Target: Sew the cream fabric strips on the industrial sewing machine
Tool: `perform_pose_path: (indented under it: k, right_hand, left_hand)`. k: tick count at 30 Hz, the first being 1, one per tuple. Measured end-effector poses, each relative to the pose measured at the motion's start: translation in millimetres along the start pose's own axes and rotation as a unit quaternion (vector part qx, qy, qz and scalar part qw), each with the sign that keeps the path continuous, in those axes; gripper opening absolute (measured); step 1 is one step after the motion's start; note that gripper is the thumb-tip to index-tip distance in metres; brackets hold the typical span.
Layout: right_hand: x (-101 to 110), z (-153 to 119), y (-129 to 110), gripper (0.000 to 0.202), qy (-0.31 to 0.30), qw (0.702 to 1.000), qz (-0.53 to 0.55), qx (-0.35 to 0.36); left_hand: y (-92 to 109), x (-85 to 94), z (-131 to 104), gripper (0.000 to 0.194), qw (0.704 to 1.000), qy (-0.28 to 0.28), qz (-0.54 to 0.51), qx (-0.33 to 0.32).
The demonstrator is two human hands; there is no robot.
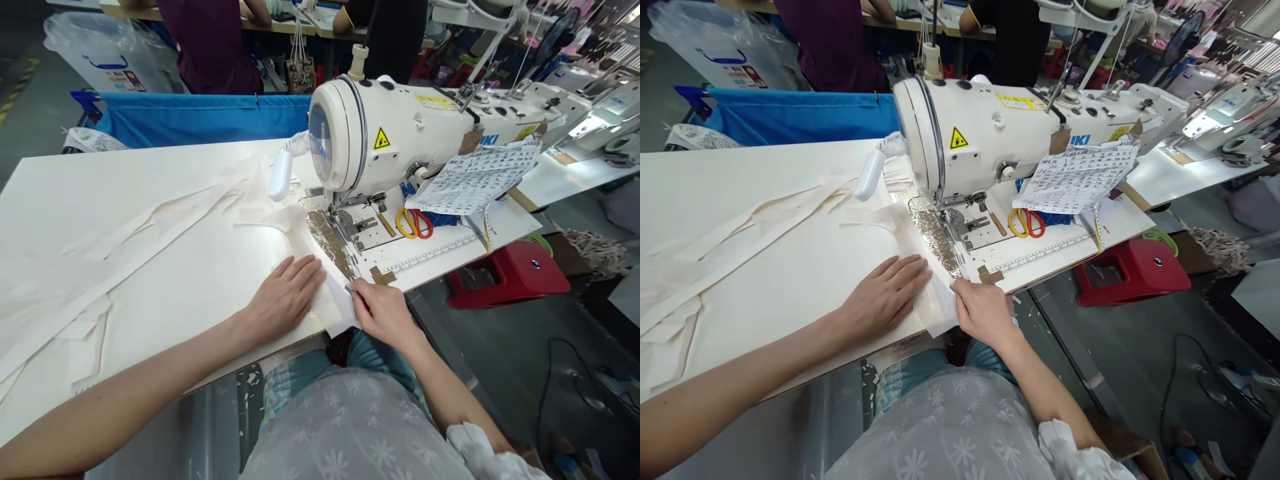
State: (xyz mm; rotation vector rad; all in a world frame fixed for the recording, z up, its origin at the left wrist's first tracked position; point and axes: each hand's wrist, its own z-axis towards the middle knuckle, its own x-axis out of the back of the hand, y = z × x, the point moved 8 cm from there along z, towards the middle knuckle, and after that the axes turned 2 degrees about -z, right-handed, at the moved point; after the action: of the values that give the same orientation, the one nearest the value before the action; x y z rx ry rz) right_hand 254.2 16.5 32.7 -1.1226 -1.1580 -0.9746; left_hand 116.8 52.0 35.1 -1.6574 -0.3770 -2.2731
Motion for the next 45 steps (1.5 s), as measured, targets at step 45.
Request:
perform_pose_path:
  k: [45]
  right_hand:
    - [-4, 25, -11, 0.023, 0.033, 0.998, 0.040, -0.027]
  left_hand:
    - [16, -6.7, -5, 0.039, 0.999, 0.008, -0.031, -0.024]
